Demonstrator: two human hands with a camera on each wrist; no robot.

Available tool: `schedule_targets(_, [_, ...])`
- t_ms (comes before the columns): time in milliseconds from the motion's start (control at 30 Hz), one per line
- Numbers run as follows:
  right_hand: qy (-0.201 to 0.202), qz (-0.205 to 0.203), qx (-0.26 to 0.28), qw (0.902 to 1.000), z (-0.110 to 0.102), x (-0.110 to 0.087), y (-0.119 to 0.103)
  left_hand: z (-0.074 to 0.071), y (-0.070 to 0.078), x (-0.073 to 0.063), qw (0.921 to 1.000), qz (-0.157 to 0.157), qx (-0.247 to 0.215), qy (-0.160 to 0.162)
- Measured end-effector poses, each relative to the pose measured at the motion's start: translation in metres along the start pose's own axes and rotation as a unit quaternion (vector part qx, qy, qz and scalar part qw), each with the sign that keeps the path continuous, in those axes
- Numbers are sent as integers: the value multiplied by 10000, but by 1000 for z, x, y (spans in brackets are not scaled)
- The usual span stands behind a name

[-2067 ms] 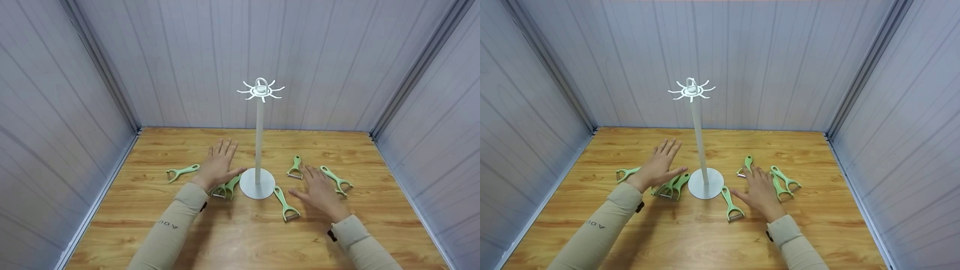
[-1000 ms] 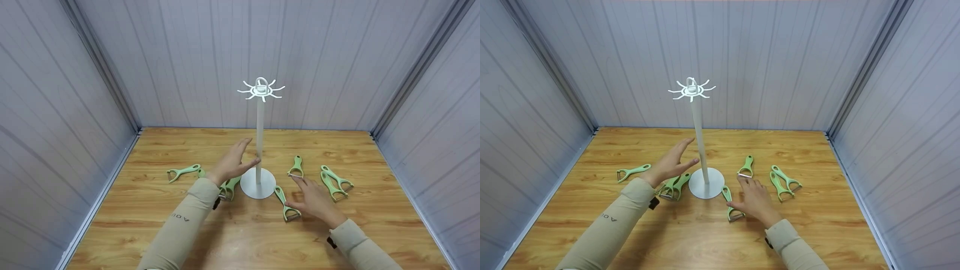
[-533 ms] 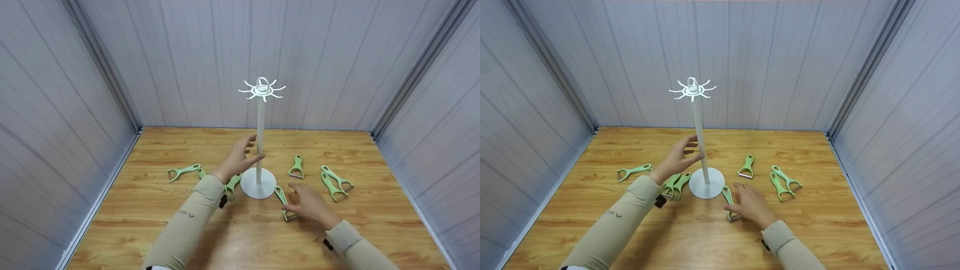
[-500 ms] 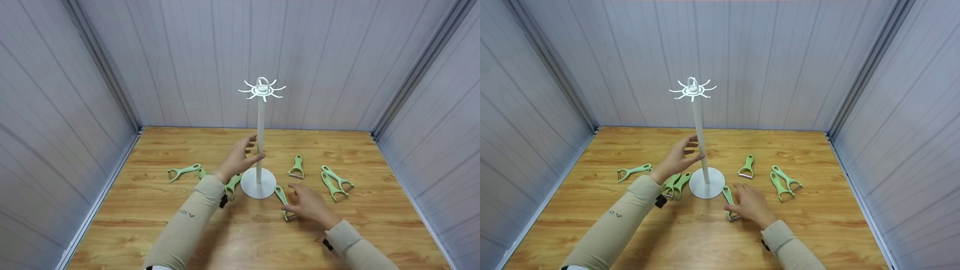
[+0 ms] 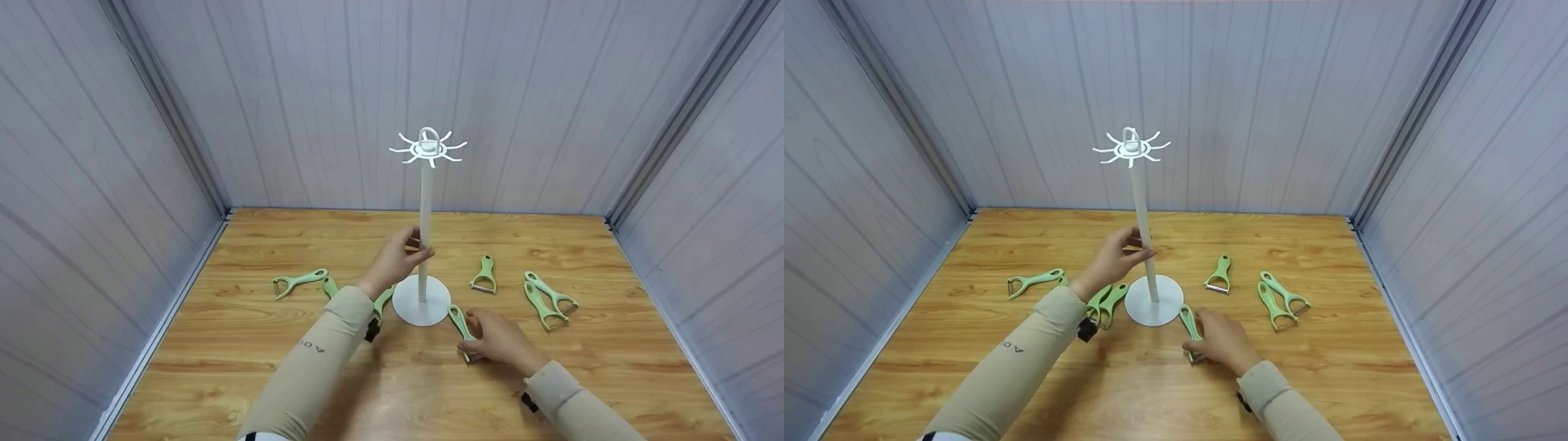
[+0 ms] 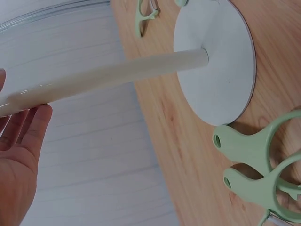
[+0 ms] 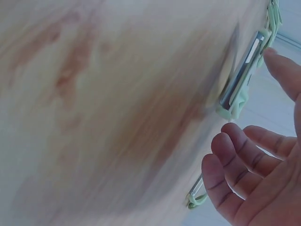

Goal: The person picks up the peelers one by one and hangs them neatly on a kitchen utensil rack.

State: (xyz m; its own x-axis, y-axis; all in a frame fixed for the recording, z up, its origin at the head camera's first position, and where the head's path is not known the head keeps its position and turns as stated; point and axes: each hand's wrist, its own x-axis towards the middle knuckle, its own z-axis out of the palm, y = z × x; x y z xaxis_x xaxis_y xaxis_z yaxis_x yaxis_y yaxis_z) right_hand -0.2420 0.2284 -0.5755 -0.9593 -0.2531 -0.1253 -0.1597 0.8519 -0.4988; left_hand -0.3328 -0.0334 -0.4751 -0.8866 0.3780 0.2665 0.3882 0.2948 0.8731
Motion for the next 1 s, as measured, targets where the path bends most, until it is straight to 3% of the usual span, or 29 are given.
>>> schedule_targets(533, [-89, -194, 20, 9998, 9, 4, -8, 1, -6, 2, 9995, 32, -43, 326])
schedule_targets(1000, [-8, 221, 183, 9996, 12, 9, -12, 2, -5, 4, 9990, -46, -112, 424])
